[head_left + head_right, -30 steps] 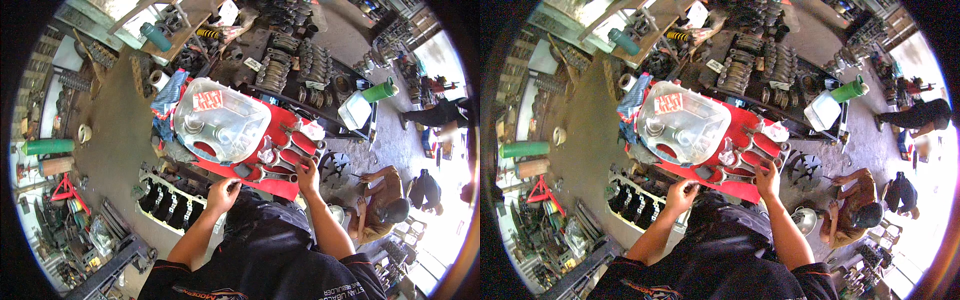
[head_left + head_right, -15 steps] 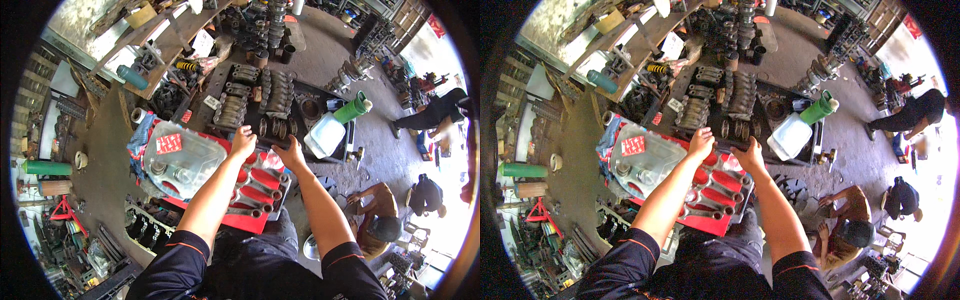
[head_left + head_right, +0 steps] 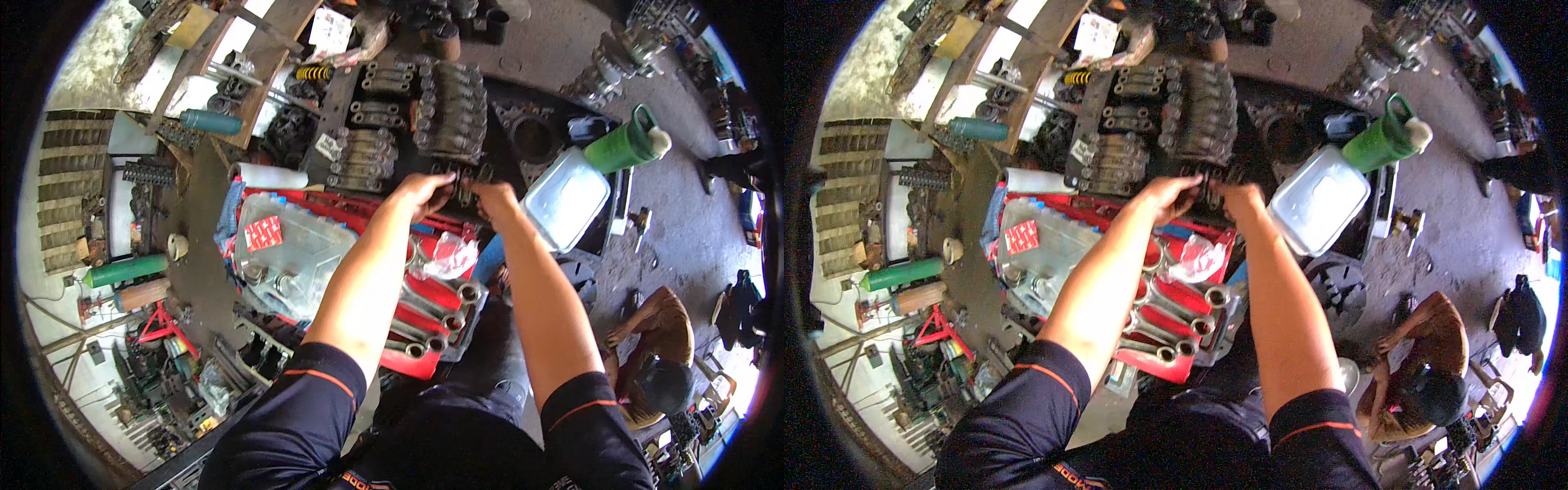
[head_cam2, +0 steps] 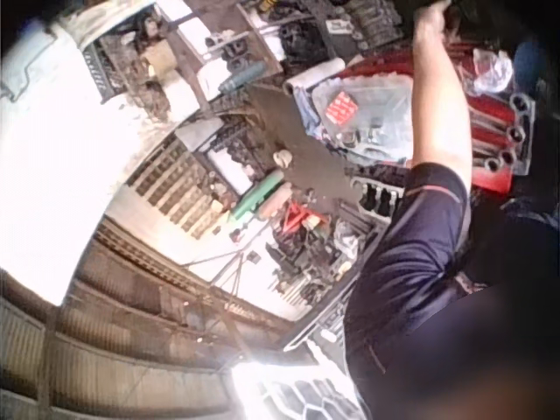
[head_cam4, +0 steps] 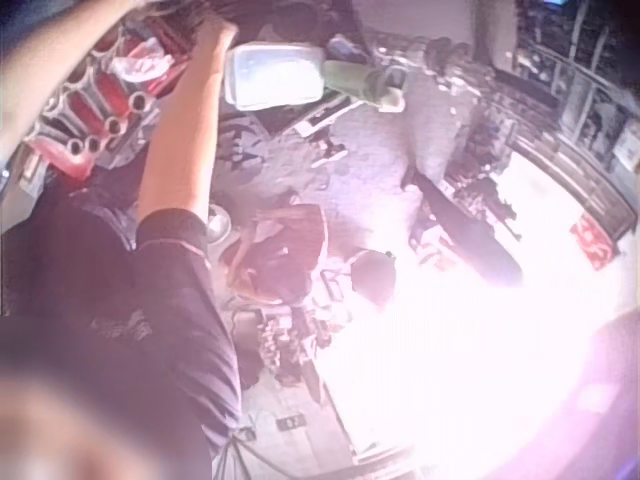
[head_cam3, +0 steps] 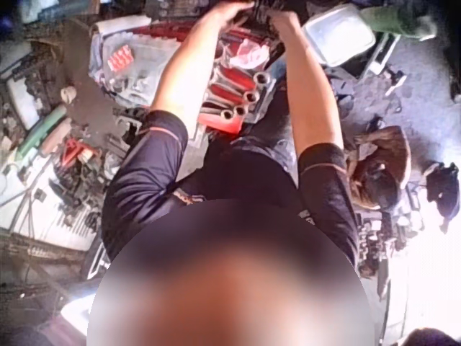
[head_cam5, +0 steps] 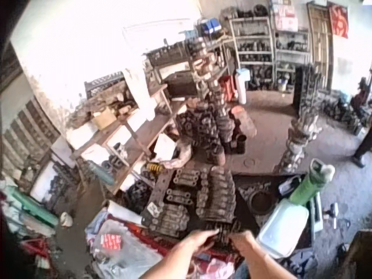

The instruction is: The person wipes and inspects small metal engine parts, likely connecting rod caps, using a cloth. They pick up each part, wipe it, rotate it to view different surfaces, and place it back on a red tray. The person repeats this process for several parts while other workers are visible in the background.

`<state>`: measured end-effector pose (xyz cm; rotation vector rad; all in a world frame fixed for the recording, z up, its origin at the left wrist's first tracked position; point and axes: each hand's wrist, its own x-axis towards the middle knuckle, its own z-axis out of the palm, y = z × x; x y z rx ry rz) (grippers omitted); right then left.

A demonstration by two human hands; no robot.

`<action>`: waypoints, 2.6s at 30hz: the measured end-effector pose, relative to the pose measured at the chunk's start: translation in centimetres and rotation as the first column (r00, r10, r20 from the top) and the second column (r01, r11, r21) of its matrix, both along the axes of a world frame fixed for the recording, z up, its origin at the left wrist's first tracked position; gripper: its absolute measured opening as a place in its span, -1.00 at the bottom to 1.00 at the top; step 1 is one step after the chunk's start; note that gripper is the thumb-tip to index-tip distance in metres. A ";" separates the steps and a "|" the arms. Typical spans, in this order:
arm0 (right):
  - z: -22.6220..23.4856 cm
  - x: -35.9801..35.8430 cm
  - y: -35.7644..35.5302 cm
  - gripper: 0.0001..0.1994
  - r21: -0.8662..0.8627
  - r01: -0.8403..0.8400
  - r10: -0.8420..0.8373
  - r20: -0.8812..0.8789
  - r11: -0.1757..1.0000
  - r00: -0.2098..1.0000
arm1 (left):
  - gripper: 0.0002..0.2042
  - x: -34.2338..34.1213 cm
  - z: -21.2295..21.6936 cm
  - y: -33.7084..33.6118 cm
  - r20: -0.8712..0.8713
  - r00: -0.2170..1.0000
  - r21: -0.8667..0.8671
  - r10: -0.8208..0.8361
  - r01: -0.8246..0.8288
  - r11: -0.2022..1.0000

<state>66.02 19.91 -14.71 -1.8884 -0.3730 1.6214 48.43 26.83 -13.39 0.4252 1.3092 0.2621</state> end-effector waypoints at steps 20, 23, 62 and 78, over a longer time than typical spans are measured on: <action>17.3 -15.4 -11.3 -0.64 0.240 -0.129 0.191 -0.253 0.962 0.949 | -0.75 -22.4 17.9 -17.9 0.074 0.946 0.419 0.314 -0.315 0.851; 17.2 -20.2 -10.0 -0.78 0.064 -0.278 0.285 -0.164 0.958 0.944 | -0.73 -29.4 18.1 -16.5 -0.017 0.931 0.536 0.366 -0.300 0.789; 14.5 -36.7 1.2 -0.57 0.001 -0.486 0.479 0.161 0.874 0.863 | -0.66 -45.2 18.2 -0.6 -0.354 0.922 0.757 0.156 0.184 0.627; 23.8 -25.6 -18.5 -0.42 0.451 0.064 0.170 -0.459 0.890 0.872 | -0.56 -43.8 10.6 6.8 -0.462 0.761 0.368 -0.456 0.632 0.682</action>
